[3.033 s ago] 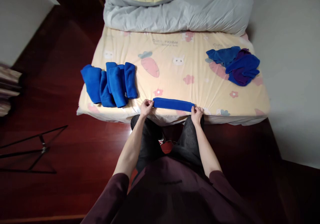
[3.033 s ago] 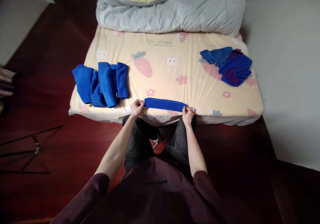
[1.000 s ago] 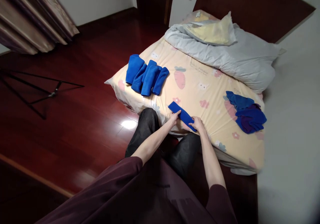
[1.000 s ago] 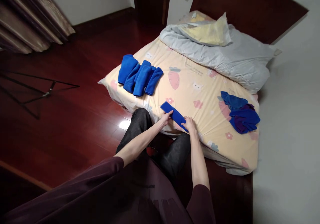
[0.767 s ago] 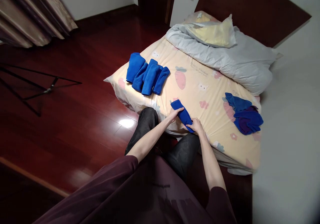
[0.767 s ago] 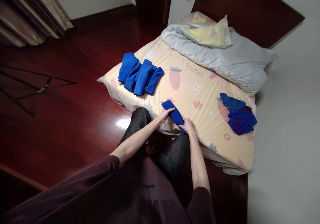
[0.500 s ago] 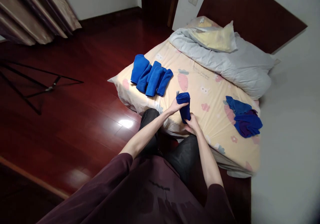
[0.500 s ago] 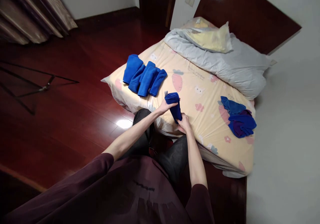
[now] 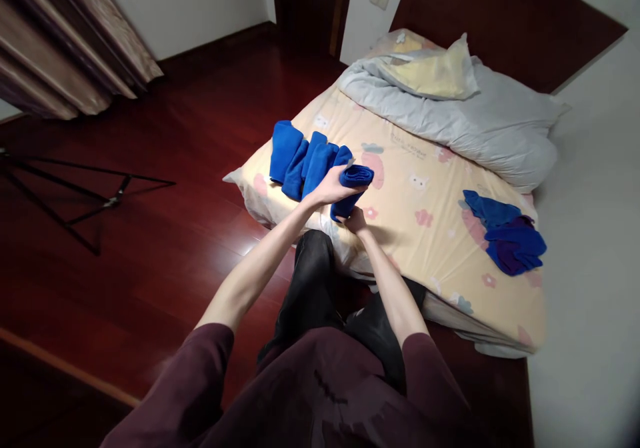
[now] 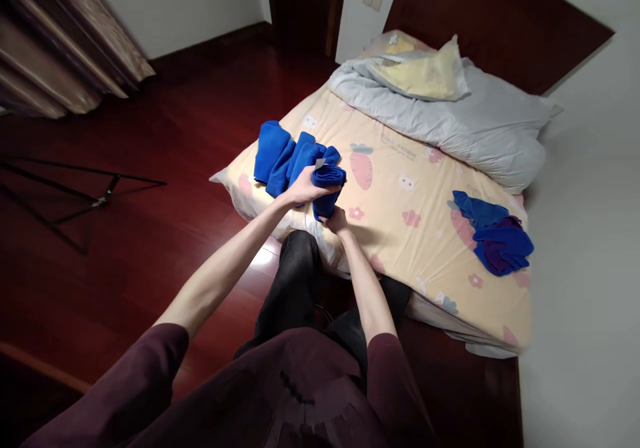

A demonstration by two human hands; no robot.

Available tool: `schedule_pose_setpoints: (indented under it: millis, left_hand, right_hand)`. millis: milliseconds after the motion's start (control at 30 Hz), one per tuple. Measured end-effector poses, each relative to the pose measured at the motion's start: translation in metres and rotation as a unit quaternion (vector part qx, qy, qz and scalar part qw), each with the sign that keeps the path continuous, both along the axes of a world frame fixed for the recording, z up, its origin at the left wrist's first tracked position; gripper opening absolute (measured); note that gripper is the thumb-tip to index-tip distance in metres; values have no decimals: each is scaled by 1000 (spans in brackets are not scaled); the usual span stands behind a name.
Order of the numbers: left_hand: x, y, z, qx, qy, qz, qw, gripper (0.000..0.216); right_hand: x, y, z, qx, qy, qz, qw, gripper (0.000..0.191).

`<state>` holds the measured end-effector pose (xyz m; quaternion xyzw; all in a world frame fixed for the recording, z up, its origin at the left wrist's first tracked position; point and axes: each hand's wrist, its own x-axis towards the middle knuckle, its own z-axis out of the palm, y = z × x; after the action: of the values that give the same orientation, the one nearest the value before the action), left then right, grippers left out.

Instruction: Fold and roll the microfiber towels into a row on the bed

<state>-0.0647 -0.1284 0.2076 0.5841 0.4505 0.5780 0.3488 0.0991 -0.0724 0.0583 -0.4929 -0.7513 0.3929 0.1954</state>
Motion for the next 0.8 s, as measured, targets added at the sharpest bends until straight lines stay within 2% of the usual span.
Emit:
schedule_pose_setpoints:
  millis: [100,267,400,500,600,700,800]
  left_hand:
    - [-18,2,-5,4,25,43,999,39]
    - [-34,7,-14,0,67,86,994,37]
    - [-37,9,-24,15,89,83,992,41]
    - [-38,12,-35,-11,74,85,994,42]
    - [-41,17,-45,-43,39,88,994,45]
    - [-43,24,-48,-43,6,75,996,49]
    - [-44,30,-46,-44,-13,63,997,49]
  right_hand:
    - [-27,1,-4,-24,5,10,1000,26]
    - [-56,9,-8,-18,13,13,1000,30]
    - [-64,13,-9,-31,18,2,999,40]
    - [-63,11,-7,-50,14,-1,999,45]
    - [-66,8,-1,-61,44,0,997,52]
    - [-75,8,10,-54,90,19,994,58]
    - [-85,9,22,-58,101,64,991,50]
